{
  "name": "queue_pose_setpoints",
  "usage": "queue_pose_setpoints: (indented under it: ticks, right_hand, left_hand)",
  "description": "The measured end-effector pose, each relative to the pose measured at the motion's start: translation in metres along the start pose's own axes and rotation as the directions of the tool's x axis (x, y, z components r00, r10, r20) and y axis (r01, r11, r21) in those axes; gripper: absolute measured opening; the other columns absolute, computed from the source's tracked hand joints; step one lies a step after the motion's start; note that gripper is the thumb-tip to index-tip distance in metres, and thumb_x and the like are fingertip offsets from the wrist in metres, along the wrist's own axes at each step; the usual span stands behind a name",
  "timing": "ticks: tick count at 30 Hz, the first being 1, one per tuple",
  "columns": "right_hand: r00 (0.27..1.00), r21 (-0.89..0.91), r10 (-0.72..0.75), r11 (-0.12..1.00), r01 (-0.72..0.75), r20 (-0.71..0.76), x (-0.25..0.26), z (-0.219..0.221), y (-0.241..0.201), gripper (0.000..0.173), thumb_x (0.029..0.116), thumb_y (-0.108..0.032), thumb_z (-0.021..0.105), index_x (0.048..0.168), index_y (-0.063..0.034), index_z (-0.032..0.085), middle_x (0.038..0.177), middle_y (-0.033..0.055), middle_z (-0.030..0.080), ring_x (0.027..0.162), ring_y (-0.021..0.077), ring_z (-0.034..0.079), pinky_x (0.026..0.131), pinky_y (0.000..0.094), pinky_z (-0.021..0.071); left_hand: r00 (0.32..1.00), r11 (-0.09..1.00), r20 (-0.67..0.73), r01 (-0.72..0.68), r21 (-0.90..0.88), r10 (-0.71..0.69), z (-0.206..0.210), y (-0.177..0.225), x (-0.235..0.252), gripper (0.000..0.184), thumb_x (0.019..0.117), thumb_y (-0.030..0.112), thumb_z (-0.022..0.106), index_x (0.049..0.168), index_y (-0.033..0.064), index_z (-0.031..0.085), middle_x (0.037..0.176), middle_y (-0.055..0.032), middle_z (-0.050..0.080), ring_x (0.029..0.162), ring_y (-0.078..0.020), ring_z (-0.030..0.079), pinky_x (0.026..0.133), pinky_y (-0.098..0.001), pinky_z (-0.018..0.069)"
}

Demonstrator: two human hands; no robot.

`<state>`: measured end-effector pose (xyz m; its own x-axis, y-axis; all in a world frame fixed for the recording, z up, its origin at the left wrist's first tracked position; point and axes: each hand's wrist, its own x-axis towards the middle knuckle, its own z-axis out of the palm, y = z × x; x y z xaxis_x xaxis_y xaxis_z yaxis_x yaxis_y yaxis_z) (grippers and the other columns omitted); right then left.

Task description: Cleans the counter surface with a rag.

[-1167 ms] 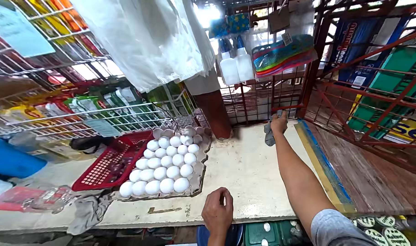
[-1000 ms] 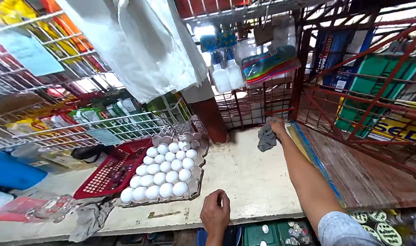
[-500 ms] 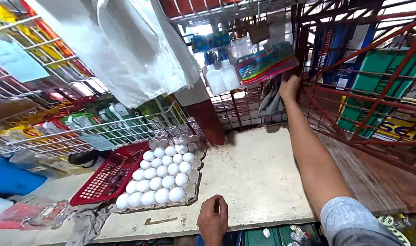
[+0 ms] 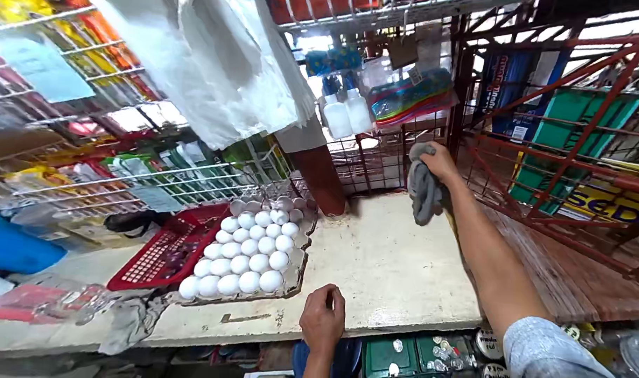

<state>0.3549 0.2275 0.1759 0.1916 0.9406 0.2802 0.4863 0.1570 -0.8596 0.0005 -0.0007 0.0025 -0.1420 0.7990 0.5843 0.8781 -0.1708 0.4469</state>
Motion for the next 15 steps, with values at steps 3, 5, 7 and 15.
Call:
queue_pose_setpoints:
  ticks: [3,5,7,15]
  right_hand:
    - [0.999,-0.082,0.044,0.996,-0.042,0.023,-0.015,-0.004,0.022,0.044,0.0954,-0.008,0.068,0.137,0.0020,0.056,0.134,0.0291,0.059,0.126,0.0417,0.057,0.107,0.0586,0.0447]
    - [0.994,-0.156,0.111,0.981,-0.111,-0.006,-0.023,-0.001,0.044,0.039,0.0991,-0.011,0.065,0.135,0.0032,0.059,0.134,0.0304,0.060,0.128,0.0442,0.056,0.109,0.0604,0.0420]
    - [0.981,-0.324,0.195,0.929,-0.179,0.017,-0.030,0.011,0.079,0.051,0.1030,-0.031,0.062,0.139,0.0039,0.057,0.141,0.0333,0.054,0.135,0.0494,0.048,0.112,0.0660,0.0370]
    - [0.935,-0.592,0.352,0.747,-0.303,-0.035,-0.046,0.138,0.067,0.061,0.0997,-0.028,0.056,0.147,0.0086,0.043,0.152,0.0320,0.042,0.143,0.0486,0.037,0.115,0.0647,0.0311]
  left_hand:
    - [1.000,1.000,-0.026,-0.011,-0.001,0.011,0.001,-0.001,-0.001,0.032,0.0924,0.025,0.054,0.094,0.0011,0.075,0.082,-0.0137,0.072,0.075,-0.0308,0.072,0.066,-0.0494,0.0569]
    - [0.999,1.000,-0.051,-0.013,-0.004,0.013,0.001,-0.001,-0.001,0.032,0.0922,0.025,0.054,0.093,0.0012,0.076,0.081,-0.0136,0.072,0.074,-0.0304,0.072,0.065,-0.0484,0.0570]
    - [0.997,1.000,-0.078,-0.021,-0.001,0.021,0.003,-0.003,-0.001,0.032,0.0918,0.025,0.054,0.092,0.0016,0.076,0.080,-0.0129,0.072,0.074,-0.0296,0.071,0.065,-0.0465,0.0569]
    - [0.996,1.000,-0.083,0.009,0.029,-0.007,0.005,0.000,-0.001,0.028,0.0914,0.023,0.055,0.091,0.0043,0.076,0.078,-0.0098,0.072,0.072,-0.0269,0.072,0.063,-0.0431,0.0572]
